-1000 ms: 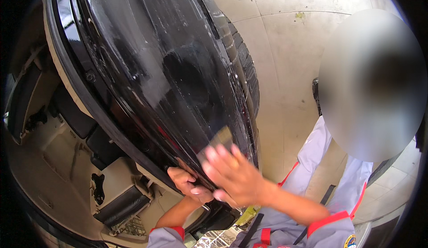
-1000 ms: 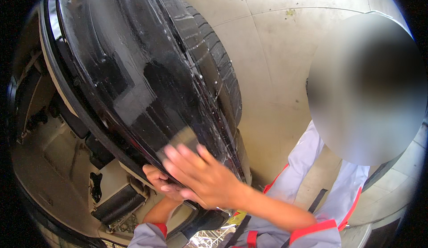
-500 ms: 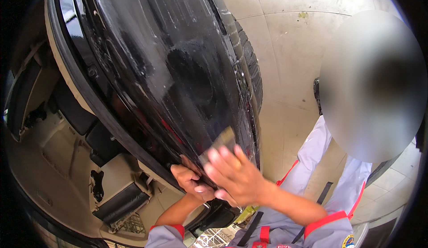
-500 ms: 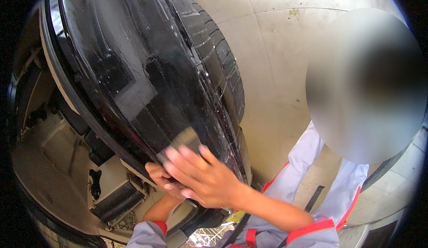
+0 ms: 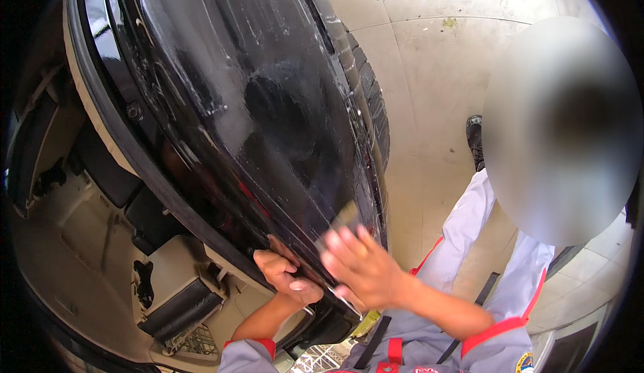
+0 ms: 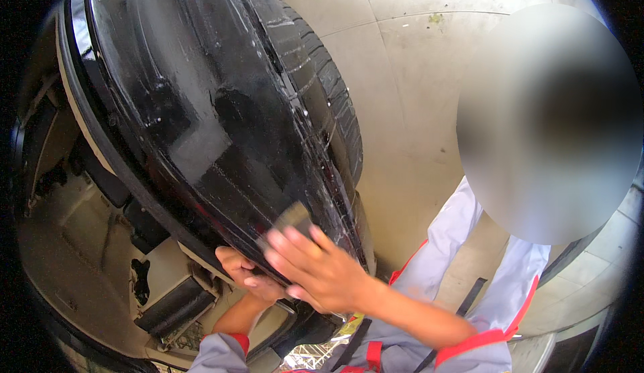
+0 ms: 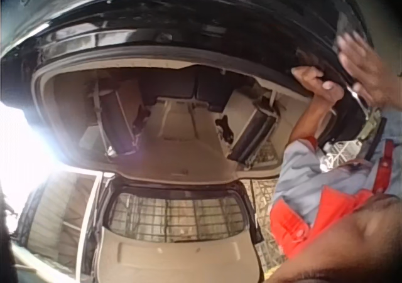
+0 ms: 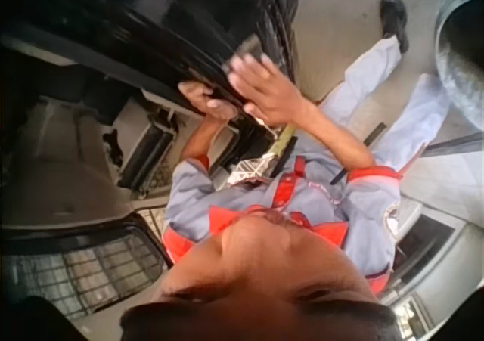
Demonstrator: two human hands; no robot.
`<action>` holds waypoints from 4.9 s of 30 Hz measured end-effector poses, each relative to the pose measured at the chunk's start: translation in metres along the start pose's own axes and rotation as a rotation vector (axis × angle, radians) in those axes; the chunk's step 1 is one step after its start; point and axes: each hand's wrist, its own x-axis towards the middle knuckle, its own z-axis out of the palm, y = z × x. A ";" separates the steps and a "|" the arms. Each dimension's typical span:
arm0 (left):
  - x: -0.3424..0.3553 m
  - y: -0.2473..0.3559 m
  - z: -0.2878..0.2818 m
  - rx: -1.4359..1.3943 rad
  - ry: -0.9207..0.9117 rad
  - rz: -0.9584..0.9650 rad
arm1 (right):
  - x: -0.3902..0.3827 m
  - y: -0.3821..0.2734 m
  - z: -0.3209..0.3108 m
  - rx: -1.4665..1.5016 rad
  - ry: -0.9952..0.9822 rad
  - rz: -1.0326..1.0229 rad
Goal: The person sands the surface of a black car bumper with a piece of sandpaper, repeatedly dipping the sandpaper into a bucket of water.
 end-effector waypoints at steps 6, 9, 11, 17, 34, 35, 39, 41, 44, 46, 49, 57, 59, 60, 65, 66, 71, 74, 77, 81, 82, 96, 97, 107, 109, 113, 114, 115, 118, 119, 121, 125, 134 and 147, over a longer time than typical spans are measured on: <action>-0.001 0.001 -0.001 0.007 -0.017 -0.013 | 0.015 0.003 -0.009 0.079 0.042 0.043; 0.000 0.011 -0.005 0.018 -0.026 -0.064 | 0.129 0.020 -0.055 -0.027 0.092 -0.120; 0.004 0.004 -0.002 0.014 -0.025 -0.065 | 0.137 0.023 -0.050 -0.045 0.133 -0.125; 0.003 0.008 0.003 -0.012 -0.001 -0.074 | -0.020 -0.007 0.012 0.097 0.028 0.098; 0.004 0.012 -0.001 0.057 -0.025 -0.058 | 0.005 0.005 -0.014 0.148 0.011 0.113; 0.004 0.011 0.001 0.070 -0.020 -0.057 | 0.041 0.022 -0.034 0.142 0.026 0.077; 0.008 0.013 0.004 0.073 -0.032 -0.078 | 0.140 0.041 -0.069 0.098 0.196 -0.025; 0.004 0.011 0.002 0.048 -0.020 -0.090 | 0.117 0.034 -0.062 0.125 0.144 0.029; 0.001 0.009 -0.001 0.039 -0.041 -0.076 | 0.007 0.011 -0.013 0.226 0.029 0.113; 0.002 0.008 -0.001 0.065 -0.041 -0.047 | -0.024 0.000 -0.004 0.231 -0.053 0.167; 0.004 0.011 0.000 0.081 -0.058 -0.050 | 0.025 0.022 -0.028 0.197 -0.002 0.097; 0.001 0.001 -0.007 0.092 -0.104 -0.045 | 0.139 0.042 -0.072 0.147 0.137 -0.033; 0.003 0.004 -0.003 0.040 -0.084 -0.049 | 0.067 0.029 -0.040 0.164 0.029 0.042; 0.004 0.004 -0.003 0.047 -0.070 -0.037 | 0.032 0.019 -0.027 0.183 -0.003 0.099; 0.005 0.006 0.001 0.056 -0.057 -0.024 | 0.137 0.042 -0.078 0.115 0.086 0.013; 0.007 0.008 -0.003 0.059 -0.096 -0.012 | 0.182 0.049 -0.093 0.041 0.172 -0.048; 0.003 0.003 -0.009 0.068 -0.083 -0.010 | 0.192 0.046 -0.084 0.056 0.174 -0.094; 0.004 0.003 -0.003 0.058 -0.044 -0.009 | 0.081 0.019 -0.046 0.145 0.034 0.056; 0.009 0.006 -0.005 0.059 -0.098 -0.002 | 0.059 0.004 -0.035 0.112 0.008 0.088; 0.002 0.004 -0.001 0.062 0.008 0.009 | 0.212 0.023 -0.096 0.013 0.196 -0.166; 0.003 0.002 -0.001 0.054 0.007 0.022 | 0.232 0.027 -0.098 -0.031 0.264 -0.197; -0.014 -0.008 -0.001 0.001 0.018 -0.016 | 0.222 0.019 -0.097 -0.028 0.202 -0.222; -0.015 -0.007 0.001 -0.017 0.044 -0.027 | 0.222 0.020 -0.094 -0.017 0.211 -0.213; 0.005 0.002 -0.004 0.049 -0.075 0.025 | 0.091 0.018 -0.055 0.163 0.004 0.102; 0.003 0.003 -0.006 0.129 -0.075 0.015 | 0.173 0.042 -0.091 0.097 0.111 -0.018; 0.000 0.005 -0.012 0.098 -0.060 -0.018 | 0.194 0.048 -0.085 0.074 0.162 -0.073; -0.003 0.007 -0.013 0.088 -0.065 -0.023 | 0.176 0.039 -0.082 0.104 0.135 -0.055; 0.001 0.006 -0.008 0.064 -0.082 -0.016 | 0.141 0.034 -0.077 0.162 0.047 0.029; 0.007 0.002 -0.007 0.058 -0.144 0.017 | 0.024 0.003 -0.021 0.210 -0.057 0.110; 0.008 0.004 -0.008 0.051 -0.157 0.009 | 0.025 0.003 -0.020 0.213 -0.048 0.102; 0.011 0.006 -0.007 -0.038 -0.219 -0.011 | 0.047 0.011 -0.034 0.207 -0.017 0.077; 0.007 0.004 -0.001 0.051 -0.004 0.009 | 0.184 0.056 -0.087 0.082 0.176 -0.093; 0.002 0.011 -0.004 -0.006 -0.102 -0.089 | -0.048 -0.006 0.003 0.252 -0.088 0.267; -0.006 0.001 -0.013 0.105 -0.087 -0.107 | -0.039 0.015 0.006 0.264 0.021 0.234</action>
